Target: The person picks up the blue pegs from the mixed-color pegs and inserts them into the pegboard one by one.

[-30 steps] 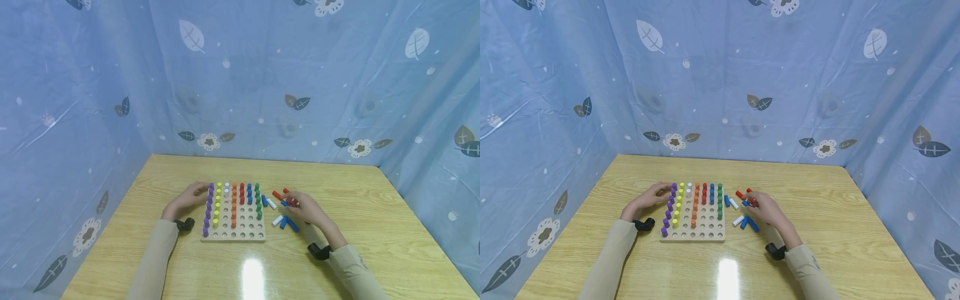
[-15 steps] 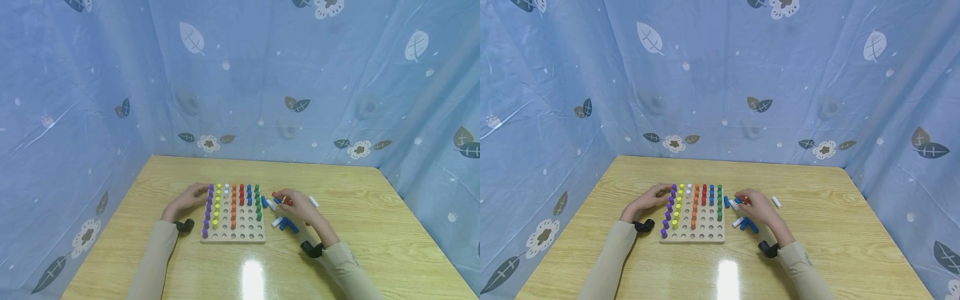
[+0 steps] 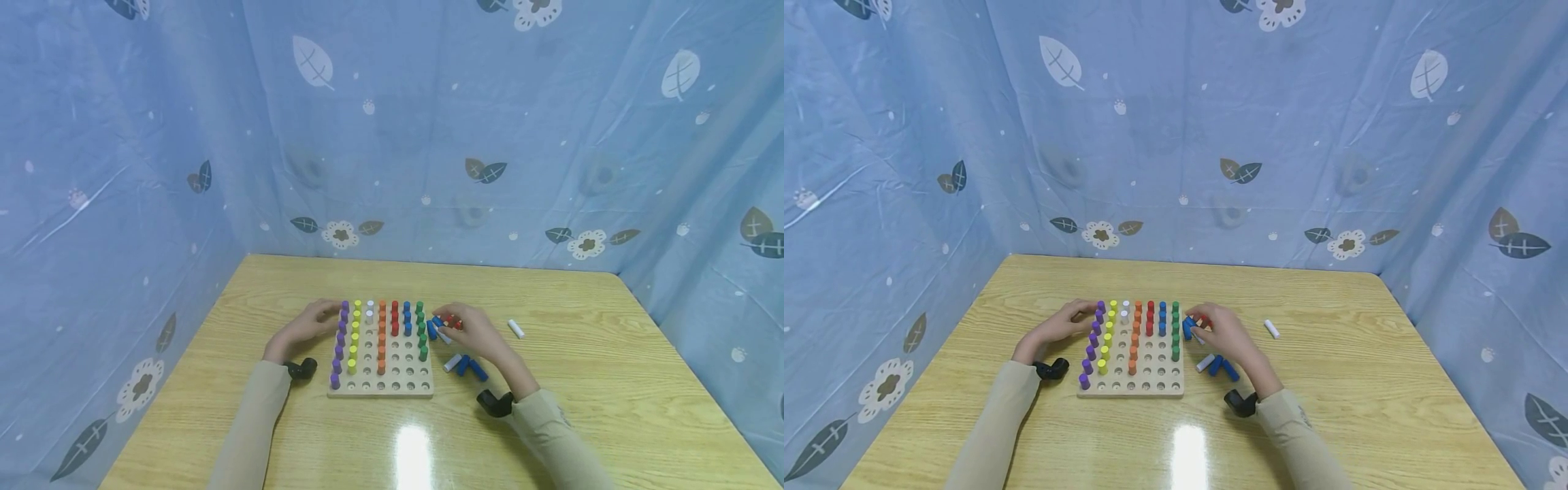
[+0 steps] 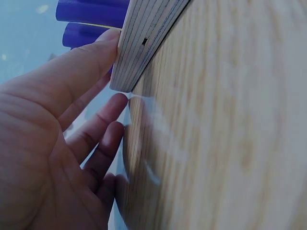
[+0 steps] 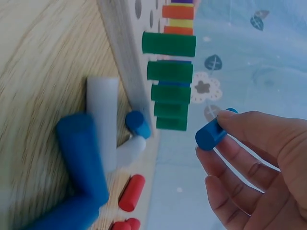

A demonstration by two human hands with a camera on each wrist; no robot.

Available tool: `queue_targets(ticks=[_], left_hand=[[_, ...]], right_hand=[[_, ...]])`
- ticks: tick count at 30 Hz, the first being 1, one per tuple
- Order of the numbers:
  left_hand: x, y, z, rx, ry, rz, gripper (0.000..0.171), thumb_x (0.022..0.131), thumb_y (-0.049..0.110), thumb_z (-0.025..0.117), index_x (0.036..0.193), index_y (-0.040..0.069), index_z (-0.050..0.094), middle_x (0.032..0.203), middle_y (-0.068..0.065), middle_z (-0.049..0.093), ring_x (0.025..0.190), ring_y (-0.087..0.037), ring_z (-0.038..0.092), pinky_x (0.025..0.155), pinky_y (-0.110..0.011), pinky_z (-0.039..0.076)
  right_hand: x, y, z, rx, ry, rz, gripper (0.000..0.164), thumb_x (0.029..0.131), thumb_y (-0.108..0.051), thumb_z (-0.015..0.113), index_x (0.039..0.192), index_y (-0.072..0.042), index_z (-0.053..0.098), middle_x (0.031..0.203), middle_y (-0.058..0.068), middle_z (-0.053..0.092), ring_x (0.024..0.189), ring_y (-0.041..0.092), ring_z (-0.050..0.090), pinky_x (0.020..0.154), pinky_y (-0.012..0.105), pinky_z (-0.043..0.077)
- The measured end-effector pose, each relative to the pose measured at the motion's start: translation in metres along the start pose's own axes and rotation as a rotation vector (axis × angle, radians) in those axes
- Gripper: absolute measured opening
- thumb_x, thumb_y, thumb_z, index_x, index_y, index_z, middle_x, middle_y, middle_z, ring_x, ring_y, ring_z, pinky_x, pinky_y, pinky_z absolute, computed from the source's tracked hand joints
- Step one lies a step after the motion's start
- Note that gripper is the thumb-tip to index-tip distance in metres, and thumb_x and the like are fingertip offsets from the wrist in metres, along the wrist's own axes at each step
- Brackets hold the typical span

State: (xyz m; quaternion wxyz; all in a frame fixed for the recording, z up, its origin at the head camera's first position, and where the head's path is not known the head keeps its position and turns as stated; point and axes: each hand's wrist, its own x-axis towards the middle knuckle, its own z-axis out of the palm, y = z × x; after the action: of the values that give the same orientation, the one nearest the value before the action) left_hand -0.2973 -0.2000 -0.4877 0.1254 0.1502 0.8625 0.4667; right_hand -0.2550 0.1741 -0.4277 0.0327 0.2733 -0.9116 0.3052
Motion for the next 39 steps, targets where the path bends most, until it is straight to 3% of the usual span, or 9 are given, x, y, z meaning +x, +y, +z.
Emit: queue_targets(ticks=[13,21,26,30,39], left_hand=[[0.001,0.002,0.002,0.001,-0.007,-0.001,0.055,0.085,0.039,0.063,0.135,0.022,0.047,0.14,-0.004,0.04,0.134,-0.03,0.024,0.111,-0.058,0.016],[0.002,0.001,0.001,0.018,-0.01,0.001,0.056,0.086,0.039,0.063,0.135,0.02,0.046,0.141,-0.004,0.04,0.135,-0.03,0.023,0.111,-0.058,0.015],[0.002,0.001,0.0,0.014,-0.015,0.001,0.056,0.086,0.039,0.063,0.136,0.02,0.046,0.141,-0.005,0.04,0.135,-0.03,0.024,0.111,-0.058,0.015],[0.003,0.0,0.0,0.012,-0.014,0.004,0.056,0.085,0.039,0.064,0.135,0.021,0.046,0.14,-0.004,0.04,0.134,-0.03,0.025,0.111,-0.058,0.016],[0.0,0.0,-0.001,-0.021,-0.015,0.007,0.056,0.085,0.039,0.064,0.135,0.021,0.047,0.139,-0.005,0.04,0.134,-0.031,0.024,0.11,-0.06,0.015]], right_hand=[[0.008,-0.007,0.013,0.099,0.031,-0.039,0.029,0.085,-0.012,0.066,0.114,-0.007,0.063,0.101,0.006,0.064,0.083,0.016,0.063,0.066,0.023,0.052],[0.013,-0.013,0.019,0.19,0.03,-0.05,0.029,0.085,-0.009,0.066,0.113,-0.004,0.061,0.102,0.012,0.065,0.084,0.022,0.064,0.071,0.031,0.055],[0.013,-0.014,0.023,0.235,0.041,-0.046,0.028,0.086,-0.011,0.066,0.112,-0.005,0.06,0.1,0.008,0.066,0.086,0.02,0.063,0.073,0.032,0.055],[0.014,-0.012,0.029,0.241,0.046,-0.046,0.026,0.085,-0.015,0.067,0.11,-0.009,0.06,0.099,0.005,0.065,0.085,0.016,0.063,0.071,0.028,0.055],[0.016,-0.014,0.038,0.257,0.008,-0.033,0.021,0.086,-0.014,0.066,0.106,-0.006,0.061,0.097,0.008,0.067,0.085,0.018,0.064,0.07,0.031,0.054]])
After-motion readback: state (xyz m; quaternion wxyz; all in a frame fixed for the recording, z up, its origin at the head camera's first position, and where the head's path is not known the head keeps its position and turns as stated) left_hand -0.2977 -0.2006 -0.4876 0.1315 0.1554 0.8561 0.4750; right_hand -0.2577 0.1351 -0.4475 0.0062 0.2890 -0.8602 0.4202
